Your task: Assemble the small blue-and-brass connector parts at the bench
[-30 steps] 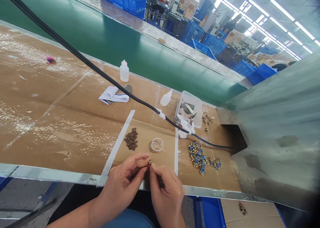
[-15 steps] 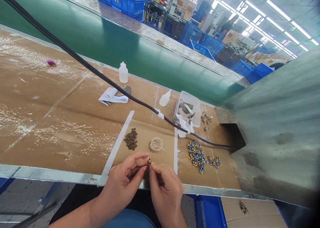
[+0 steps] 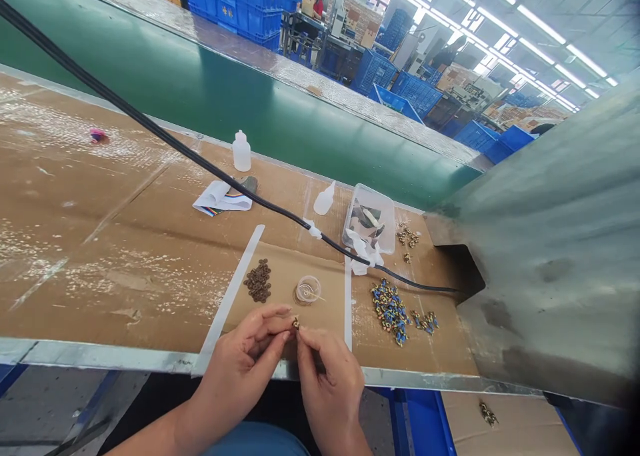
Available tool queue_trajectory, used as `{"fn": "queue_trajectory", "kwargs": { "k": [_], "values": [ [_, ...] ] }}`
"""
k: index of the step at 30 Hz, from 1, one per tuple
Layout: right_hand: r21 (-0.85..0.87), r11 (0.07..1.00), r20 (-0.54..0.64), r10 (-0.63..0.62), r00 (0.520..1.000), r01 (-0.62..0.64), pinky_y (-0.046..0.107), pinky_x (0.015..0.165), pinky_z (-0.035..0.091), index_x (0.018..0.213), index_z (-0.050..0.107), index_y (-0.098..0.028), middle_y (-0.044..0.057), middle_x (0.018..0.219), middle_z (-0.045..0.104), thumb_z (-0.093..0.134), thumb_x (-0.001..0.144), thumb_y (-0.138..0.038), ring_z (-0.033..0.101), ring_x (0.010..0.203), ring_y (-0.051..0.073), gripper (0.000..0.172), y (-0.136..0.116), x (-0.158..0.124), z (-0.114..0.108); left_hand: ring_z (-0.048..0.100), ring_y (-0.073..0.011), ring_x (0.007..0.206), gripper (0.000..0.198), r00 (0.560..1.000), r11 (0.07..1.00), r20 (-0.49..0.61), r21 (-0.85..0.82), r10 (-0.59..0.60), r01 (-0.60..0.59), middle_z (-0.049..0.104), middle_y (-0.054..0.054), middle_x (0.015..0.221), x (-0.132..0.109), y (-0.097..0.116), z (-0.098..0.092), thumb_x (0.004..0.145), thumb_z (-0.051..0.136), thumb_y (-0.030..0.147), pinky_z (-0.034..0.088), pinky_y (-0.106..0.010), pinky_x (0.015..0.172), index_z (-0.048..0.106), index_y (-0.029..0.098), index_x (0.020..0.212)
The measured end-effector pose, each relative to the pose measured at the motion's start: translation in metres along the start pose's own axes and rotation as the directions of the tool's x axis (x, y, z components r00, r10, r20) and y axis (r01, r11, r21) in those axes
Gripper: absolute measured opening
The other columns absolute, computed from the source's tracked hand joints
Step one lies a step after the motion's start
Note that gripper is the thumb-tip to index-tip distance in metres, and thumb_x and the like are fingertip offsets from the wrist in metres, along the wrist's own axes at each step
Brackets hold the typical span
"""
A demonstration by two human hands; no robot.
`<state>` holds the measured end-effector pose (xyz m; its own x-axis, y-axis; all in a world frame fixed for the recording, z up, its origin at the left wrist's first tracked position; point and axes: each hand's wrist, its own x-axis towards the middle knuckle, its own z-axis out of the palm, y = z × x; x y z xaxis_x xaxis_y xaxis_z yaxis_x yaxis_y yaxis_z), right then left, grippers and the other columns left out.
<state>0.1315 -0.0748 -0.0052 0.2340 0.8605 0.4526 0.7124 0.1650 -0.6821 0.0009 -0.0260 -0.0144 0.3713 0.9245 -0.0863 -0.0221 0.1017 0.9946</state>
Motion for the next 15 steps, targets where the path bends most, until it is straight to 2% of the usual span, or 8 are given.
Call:
{"fn": "queue_trajectory", "kwargs": {
  "k": [7,15],
  "values": [
    [-0.067,0.994,-0.027,-0.086,0.996,0.084,0.022,0.077,0.055,0.098,0.068,-0.022,0.005,0.093,0.072,0.055,0.085,-0.009,0.069,0.086,0.014,0.023,0.0036,-0.0028,-0.0037,0.068,-0.018,0.1,0.029,0.996,0.986,-0.036,-0.151,-0.082,0.076,0.073,-0.005,0.105,0.0004,-0.0011,0.0022,0.087,0.055,0.024,0.054,-0.031,0.091,0.048,0.022,0.115],
    [-0.109,0.983,-0.045,-0.15,0.988,0.144,0.022,0.075,0.055,0.098,0.069,-0.022,0.005,0.091,0.072,0.056,0.086,-0.011,0.069,0.085,0.014,0.022,0.002,-0.0028,-0.0034,0.067,-0.0161,0.101,0.03,0.995,0.988,-0.031,-0.121,-0.1,0.095,0.073,-0.005,0.105,0.0,0.0022,-0.001,0.087,0.056,0.024,0.053,-0.026,0.091,0.048,0.022,0.116]
  ]
}}
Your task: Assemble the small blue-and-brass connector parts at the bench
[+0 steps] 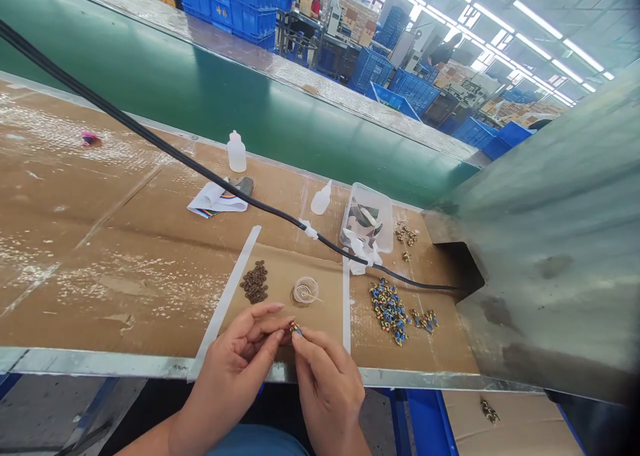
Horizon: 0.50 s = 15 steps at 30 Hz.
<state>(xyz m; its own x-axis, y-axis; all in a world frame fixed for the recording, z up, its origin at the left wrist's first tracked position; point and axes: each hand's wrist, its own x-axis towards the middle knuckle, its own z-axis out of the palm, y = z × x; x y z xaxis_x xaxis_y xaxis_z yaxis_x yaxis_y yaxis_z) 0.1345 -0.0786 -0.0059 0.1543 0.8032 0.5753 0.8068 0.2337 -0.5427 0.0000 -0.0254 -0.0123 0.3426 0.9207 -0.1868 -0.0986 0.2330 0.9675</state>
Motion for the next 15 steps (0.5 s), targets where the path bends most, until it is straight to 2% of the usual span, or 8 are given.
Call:
{"fn": "queue_trajectory", "kwargs": {
  "k": [10,15],
  "values": [
    [0.024,1.0,0.02,0.012,1.0,-0.013,0.022,0.079,0.054,0.098,0.066,-0.019,0.005,0.091,0.071,0.056,0.084,-0.006,0.067,0.087,0.013,0.021,0.003,-0.003,0.004,0.067,-0.0175,0.1,0.026,0.999,0.996,0.031,0.079,0.034,-0.036,0.074,-0.005,0.101,-0.001,0.004,0.0,0.085,0.057,0.023,0.054,-0.027,0.09,0.052,0.022,0.111],
    [0.048,0.998,0.053,0.043,0.998,-0.046,0.022,0.079,0.054,0.096,0.066,-0.019,0.005,0.092,0.071,0.055,0.084,-0.006,0.067,0.088,0.013,0.021,0.006,-0.005,0.002,0.066,-0.0164,0.101,0.031,0.997,0.999,0.07,0.018,-0.037,0.036,0.073,-0.004,0.104,0.001,0.01,0.0,0.086,0.056,0.023,0.051,-0.027,0.092,0.048,0.023,0.117]
  ]
}}
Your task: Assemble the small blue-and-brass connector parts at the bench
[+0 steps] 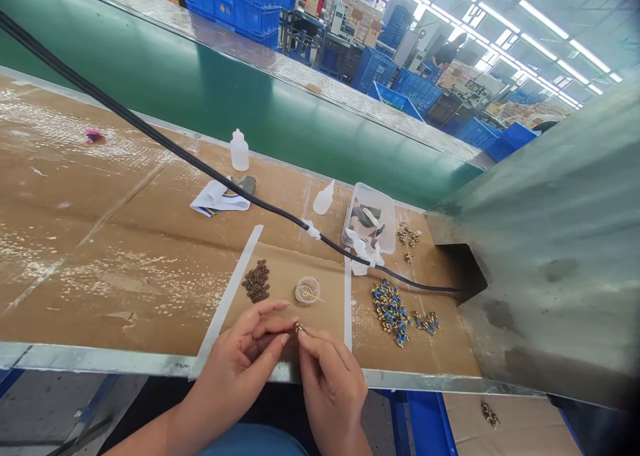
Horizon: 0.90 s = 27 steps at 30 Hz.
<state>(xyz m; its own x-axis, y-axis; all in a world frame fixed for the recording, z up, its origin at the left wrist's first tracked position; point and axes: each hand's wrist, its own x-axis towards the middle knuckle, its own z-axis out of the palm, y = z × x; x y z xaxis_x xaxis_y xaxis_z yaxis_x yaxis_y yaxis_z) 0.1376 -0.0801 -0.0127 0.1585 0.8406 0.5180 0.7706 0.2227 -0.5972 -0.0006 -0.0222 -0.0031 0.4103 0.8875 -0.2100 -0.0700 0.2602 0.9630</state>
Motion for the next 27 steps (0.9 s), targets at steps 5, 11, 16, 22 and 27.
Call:
{"fn": "queue_trajectory", "kwargs": {
  "k": [5,11,16,22,27],
  "values": [
    [0.029,1.0,-0.032,0.001,1.0,0.0,0.02,0.077,0.054,0.093,0.068,-0.021,0.005,0.094,0.071,0.057,0.083,-0.007,0.068,0.087,0.013,0.021,0.0003,-0.0005,-0.0011,0.066,-0.0163,0.101,0.03,0.998,0.993,0.015,-0.097,-0.065,0.066,0.073,-0.004,0.104,0.0005,0.0035,-0.0018,0.086,0.058,0.023,0.05,-0.025,0.092,0.05,0.022,0.114],
    [0.076,0.997,-0.01,0.024,1.0,-0.024,0.019,0.079,0.054,0.087,0.066,-0.02,0.005,0.095,0.07,0.056,0.082,-0.006,0.067,0.088,0.013,0.018,0.0,0.0005,0.0013,0.067,-0.0151,0.098,0.027,0.995,0.967,0.05,-0.235,-0.09,0.099,0.075,-0.003,0.1,-0.0001,0.0037,-0.003,0.085,0.059,0.023,0.051,-0.023,0.089,0.05,0.022,0.111],
    [0.076,0.995,0.02,0.06,0.998,-0.062,0.018,0.08,0.052,0.083,0.065,-0.022,0.003,0.095,0.07,0.056,0.082,-0.007,0.067,0.09,0.012,0.017,0.0024,-0.0003,0.0029,0.068,-0.0163,0.096,0.027,0.996,0.963,0.041,-0.252,-0.082,0.09,0.076,-0.004,0.097,-0.0014,0.0061,-0.0014,0.084,0.061,0.024,0.053,-0.025,0.087,0.052,0.021,0.109],
    [0.072,0.995,0.013,0.073,0.997,-0.074,0.016,0.079,0.051,0.084,0.062,-0.024,0.0,0.093,0.072,0.056,0.082,-0.009,0.068,0.089,0.011,0.016,0.007,-0.0043,0.0051,0.065,-0.0204,0.104,0.026,0.996,0.968,0.078,-0.246,-0.034,0.053,0.074,-0.006,0.103,-0.003,0.003,-0.0007,0.086,0.058,0.024,0.05,-0.032,0.095,0.053,0.021,0.111],
    [0.07,0.996,0.017,0.062,0.998,-0.063,0.016,0.077,0.051,0.082,0.06,-0.023,-0.001,0.09,0.072,0.057,0.082,-0.008,0.068,0.085,0.011,0.015,0.0065,-0.0033,0.0062,0.065,-0.0208,0.105,0.026,0.998,0.984,0.052,-0.177,-0.017,0.026,0.074,-0.007,0.103,-0.0041,0.0041,-0.0013,0.085,0.057,0.023,0.051,-0.03,0.092,0.055,0.02,0.111]
  ]
}}
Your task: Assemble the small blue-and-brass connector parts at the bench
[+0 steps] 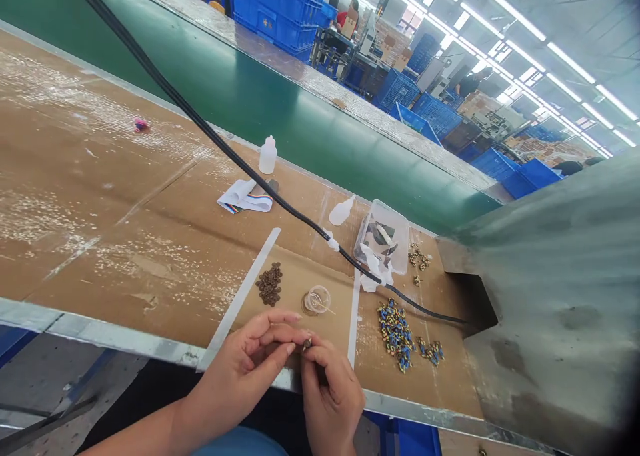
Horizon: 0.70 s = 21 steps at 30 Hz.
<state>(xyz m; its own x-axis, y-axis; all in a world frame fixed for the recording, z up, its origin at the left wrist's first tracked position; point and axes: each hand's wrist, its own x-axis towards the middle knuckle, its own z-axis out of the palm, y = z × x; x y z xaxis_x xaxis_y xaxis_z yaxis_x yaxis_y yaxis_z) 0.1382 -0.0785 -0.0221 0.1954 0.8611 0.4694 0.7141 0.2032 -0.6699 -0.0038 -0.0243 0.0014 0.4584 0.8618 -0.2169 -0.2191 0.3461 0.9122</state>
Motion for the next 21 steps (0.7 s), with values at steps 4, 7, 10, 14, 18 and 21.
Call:
{"fn": "queue_trajectory", "kwargs": {
  "k": [4,7,10,14,18,21],
  "values": [
    [0.004,1.0,-0.001,0.011,1.0,-0.011,0.016,0.076,0.05,0.081,0.06,-0.024,-0.002,0.089,0.072,0.056,0.083,-0.009,0.068,0.084,0.011,0.015,-0.0016,0.0013,0.0006,0.065,-0.0201,0.104,0.026,1.0,1.0,-0.006,0.023,-0.005,0.005,0.074,-0.006,0.102,-0.0002,0.0021,0.0001,0.085,0.057,0.023,0.051,-0.028,0.092,0.055,0.02,0.111],
    [0.004,1.0,-0.003,0.007,1.0,-0.007,0.016,0.077,0.05,0.082,0.06,-0.024,-0.002,0.089,0.071,0.056,0.083,-0.009,0.068,0.085,0.01,0.015,-0.0013,0.0012,0.0009,0.065,-0.0205,0.105,0.026,1.0,1.0,-0.004,0.028,-0.005,0.005,0.074,-0.007,0.102,0.0003,0.0023,0.0005,0.085,0.056,0.023,0.051,-0.028,0.091,0.056,0.019,0.11],
    [0.006,1.0,-0.009,0.003,1.0,-0.003,0.016,0.076,0.051,0.081,0.06,-0.024,-0.002,0.089,0.072,0.057,0.082,-0.01,0.068,0.084,0.011,0.014,-0.001,0.0012,0.001,0.065,-0.0199,0.104,0.026,1.0,0.999,-0.005,0.032,-0.005,0.005,0.074,-0.007,0.101,0.0003,0.0016,0.0003,0.085,0.056,0.023,0.051,-0.028,0.091,0.054,0.019,0.111],
    [0.013,1.0,-0.018,0.006,1.0,-0.006,0.017,0.075,0.051,0.081,0.061,-0.023,-0.001,0.089,0.072,0.057,0.082,-0.009,0.069,0.083,0.012,0.015,-0.0021,0.002,0.0005,0.065,-0.0199,0.104,0.025,1.0,1.0,-0.007,0.022,-0.004,0.004,0.074,-0.007,0.102,0.0004,0.0,-0.0001,0.086,0.056,0.024,0.051,-0.029,0.093,0.054,0.019,0.111],
    [0.016,1.0,-0.018,0.019,1.0,-0.019,0.018,0.072,0.052,0.079,0.062,-0.023,0.0,0.085,0.072,0.057,0.081,-0.009,0.069,0.082,0.012,0.015,-0.0038,0.0032,0.0001,0.066,-0.0208,0.103,0.028,1.0,0.999,-0.015,-0.031,-0.008,0.008,0.074,-0.008,0.103,0.001,-0.0017,0.0005,0.085,0.058,0.024,0.051,-0.031,0.092,0.053,0.019,0.112],
    [0.028,0.999,-0.017,0.023,1.0,-0.022,0.018,0.071,0.053,0.078,0.062,-0.023,0.0,0.083,0.072,0.056,0.082,-0.009,0.069,0.081,0.013,0.015,-0.004,0.0034,0.0003,0.066,-0.02,0.102,0.027,1.0,0.996,-0.004,-0.088,-0.01,0.01,0.074,-0.007,0.103,0.0009,-0.0024,0.0012,0.086,0.057,0.023,0.051,-0.032,0.092,0.05,0.021,0.113]
  ]
}}
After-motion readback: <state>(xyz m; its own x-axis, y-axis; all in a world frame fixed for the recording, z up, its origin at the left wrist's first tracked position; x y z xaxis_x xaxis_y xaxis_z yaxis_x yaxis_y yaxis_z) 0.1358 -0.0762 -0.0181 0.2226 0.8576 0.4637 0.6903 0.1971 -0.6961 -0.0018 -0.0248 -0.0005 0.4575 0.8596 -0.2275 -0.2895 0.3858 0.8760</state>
